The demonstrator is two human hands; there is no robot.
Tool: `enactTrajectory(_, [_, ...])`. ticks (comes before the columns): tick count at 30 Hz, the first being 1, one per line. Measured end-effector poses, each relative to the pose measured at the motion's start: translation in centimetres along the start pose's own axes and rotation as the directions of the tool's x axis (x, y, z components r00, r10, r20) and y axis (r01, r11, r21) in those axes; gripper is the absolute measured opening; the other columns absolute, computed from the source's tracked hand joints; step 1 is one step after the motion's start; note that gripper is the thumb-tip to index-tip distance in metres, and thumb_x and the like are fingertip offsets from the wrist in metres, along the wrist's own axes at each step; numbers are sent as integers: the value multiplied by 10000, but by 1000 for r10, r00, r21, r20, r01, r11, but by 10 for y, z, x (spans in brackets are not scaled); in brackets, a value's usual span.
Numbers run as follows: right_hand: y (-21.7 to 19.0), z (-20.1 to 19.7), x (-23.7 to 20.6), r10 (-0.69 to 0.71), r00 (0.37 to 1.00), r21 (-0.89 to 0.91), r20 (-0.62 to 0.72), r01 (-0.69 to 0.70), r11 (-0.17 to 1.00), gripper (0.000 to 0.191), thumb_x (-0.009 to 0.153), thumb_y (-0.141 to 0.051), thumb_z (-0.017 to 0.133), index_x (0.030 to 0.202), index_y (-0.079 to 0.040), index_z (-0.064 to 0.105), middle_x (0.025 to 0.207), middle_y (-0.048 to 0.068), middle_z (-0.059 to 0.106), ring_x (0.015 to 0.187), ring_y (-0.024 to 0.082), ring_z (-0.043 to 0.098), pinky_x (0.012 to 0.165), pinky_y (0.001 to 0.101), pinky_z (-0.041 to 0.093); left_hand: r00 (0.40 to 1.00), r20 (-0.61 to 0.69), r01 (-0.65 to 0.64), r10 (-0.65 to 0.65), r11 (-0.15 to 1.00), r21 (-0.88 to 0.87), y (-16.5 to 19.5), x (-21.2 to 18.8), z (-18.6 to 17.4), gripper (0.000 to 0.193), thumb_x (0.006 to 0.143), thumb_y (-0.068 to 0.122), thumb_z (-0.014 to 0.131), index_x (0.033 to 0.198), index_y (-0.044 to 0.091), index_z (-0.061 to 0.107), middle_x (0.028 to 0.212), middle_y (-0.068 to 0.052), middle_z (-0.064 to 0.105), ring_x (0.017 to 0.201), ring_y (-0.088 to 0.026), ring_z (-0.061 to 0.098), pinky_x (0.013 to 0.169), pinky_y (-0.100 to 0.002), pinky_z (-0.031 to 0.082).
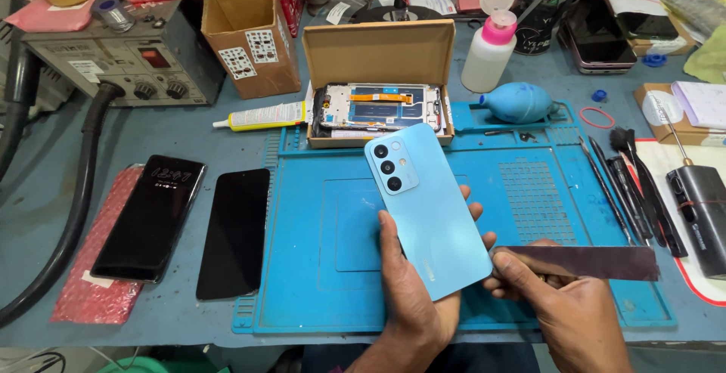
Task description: The person holds a smartphone, turns it over, and uses a thin blade to pry along the edge of the back cover. They separate the back panel from the phone body, set the panel aside, and begin working on the exposed internals with a screwdriver.
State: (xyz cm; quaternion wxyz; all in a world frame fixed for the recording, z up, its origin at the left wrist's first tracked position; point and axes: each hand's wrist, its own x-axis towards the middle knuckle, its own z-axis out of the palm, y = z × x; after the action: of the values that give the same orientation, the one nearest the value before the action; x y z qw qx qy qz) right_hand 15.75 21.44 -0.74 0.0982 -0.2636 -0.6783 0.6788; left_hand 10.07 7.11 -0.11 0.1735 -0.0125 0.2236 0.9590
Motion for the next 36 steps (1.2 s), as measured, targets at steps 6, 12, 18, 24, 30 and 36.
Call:
enactTrajectory(6, [-2,5,0,8,1000,11,-2,-8,1000,231,835,-97,773,949,103,769,802,179,760,667,228,725,576,322,552,998,-11,-59,59,997,-50,-3,-2,-1,804,994,654,208,1473,71,487,1398,-138,600,1201,-279,611,930,-491,559])
enactTrajectory(12, [0,6,5,100,995,25,-16,-99,995,275,843,-115,757,1015,98,775,869,199,784,703,244,740,617,339,575,993,-39,-111,108,990,-85,-4,-2,-1,793,986,654,221,1468,81,485,1387,-142,613,1193,-293,613,914,-497,555])
enactTrajectory(18, [-2,3,10,198,980,57,30,-200,978,321,856,-143,728,1059,102,772,935,203,799,759,248,740,660,347,579,993,-63,-109,103,990,-91,-3,-3,2,793,973,667,241,1472,97,476,1373,-135,608,1195,-288,611,918,-499,554])
enactTrajectory(24, [0,5,9,197,980,66,29,-199,978,331,870,-153,725,1068,111,757,935,208,780,772,259,735,686,360,582,988,-62,-146,139,981,-129,-5,-2,1,790,982,662,232,1477,96,472,1380,-135,601,1202,-291,606,931,-499,549])
enactTrajectory(30, [4,-1,10,37,992,168,124,-58,984,308,949,-153,715,1138,90,718,935,198,757,756,282,738,689,410,628,996,83,-6,12,997,-71,11,9,-5,795,1029,632,223,1498,39,469,1437,-151,579,1253,-301,586,986,-518,527])
enactTrajectory(36, [-1,0,18,163,985,38,63,-166,985,333,913,-184,703,1056,114,733,863,175,719,691,275,700,644,428,599,977,181,112,-110,994,2,31,14,-10,776,1034,634,225,1539,85,439,1452,-149,559,1275,-315,573,1020,-533,499])
